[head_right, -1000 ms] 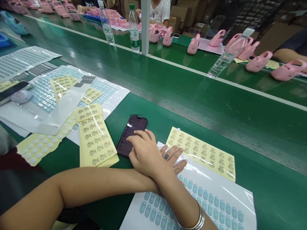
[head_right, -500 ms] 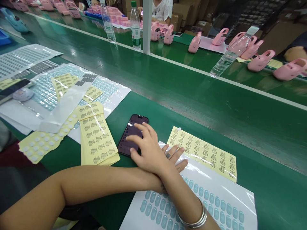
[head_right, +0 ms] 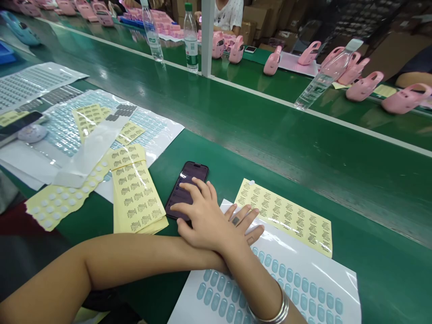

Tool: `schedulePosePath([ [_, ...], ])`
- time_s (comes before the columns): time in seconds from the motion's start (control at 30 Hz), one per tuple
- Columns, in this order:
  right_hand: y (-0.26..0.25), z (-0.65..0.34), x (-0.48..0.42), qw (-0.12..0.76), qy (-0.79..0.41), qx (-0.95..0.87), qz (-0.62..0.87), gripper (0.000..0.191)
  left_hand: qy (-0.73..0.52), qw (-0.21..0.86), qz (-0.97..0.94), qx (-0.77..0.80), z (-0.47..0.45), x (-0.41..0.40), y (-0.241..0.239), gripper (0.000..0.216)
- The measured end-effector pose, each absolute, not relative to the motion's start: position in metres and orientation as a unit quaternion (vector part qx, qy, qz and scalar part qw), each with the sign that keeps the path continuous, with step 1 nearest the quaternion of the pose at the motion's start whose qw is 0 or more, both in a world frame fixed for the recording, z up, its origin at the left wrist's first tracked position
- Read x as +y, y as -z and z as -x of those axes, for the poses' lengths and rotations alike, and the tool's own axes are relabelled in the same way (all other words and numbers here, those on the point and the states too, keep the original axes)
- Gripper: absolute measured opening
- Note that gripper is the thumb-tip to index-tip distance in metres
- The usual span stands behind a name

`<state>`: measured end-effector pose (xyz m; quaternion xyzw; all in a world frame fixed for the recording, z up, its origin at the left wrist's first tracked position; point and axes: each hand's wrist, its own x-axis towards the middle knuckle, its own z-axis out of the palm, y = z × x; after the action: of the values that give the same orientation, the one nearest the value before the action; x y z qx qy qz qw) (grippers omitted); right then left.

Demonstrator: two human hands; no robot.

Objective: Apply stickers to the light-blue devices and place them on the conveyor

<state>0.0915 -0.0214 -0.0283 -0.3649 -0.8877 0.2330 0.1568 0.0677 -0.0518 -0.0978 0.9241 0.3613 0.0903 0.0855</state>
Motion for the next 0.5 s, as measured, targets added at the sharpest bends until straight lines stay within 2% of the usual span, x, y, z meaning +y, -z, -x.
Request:
schedulePosePath([
  [0.13,0.025,-0.088,-0.024,0.111,-0.217,-0.911,0.334,0.037,-0.089,0.081,-0.931,0.345,-0.067,-0.053,0.097,0.044],
  [0.23,0.03,-0.088,-0.02,0.139,-0.207,-0.875,0.416,0.048,-0.084,0.099,-0.93,0.343,-0.062,-0.05,0.085,0.044],
  [0.33,0.037,-0.089,-0.013,0.163,-0.219,-0.82,0.503,0.052,-0.038,0.162,-0.935,0.314,-0.055,-0.044,0.068,0.051],
  [0.5,0.043,-0.091,-0.011,0.186,-0.236,-0.811,0.503,0.052,0.009,0.208,-0.935,0.288,-0.05,-0.041,0.057,0.057],
])
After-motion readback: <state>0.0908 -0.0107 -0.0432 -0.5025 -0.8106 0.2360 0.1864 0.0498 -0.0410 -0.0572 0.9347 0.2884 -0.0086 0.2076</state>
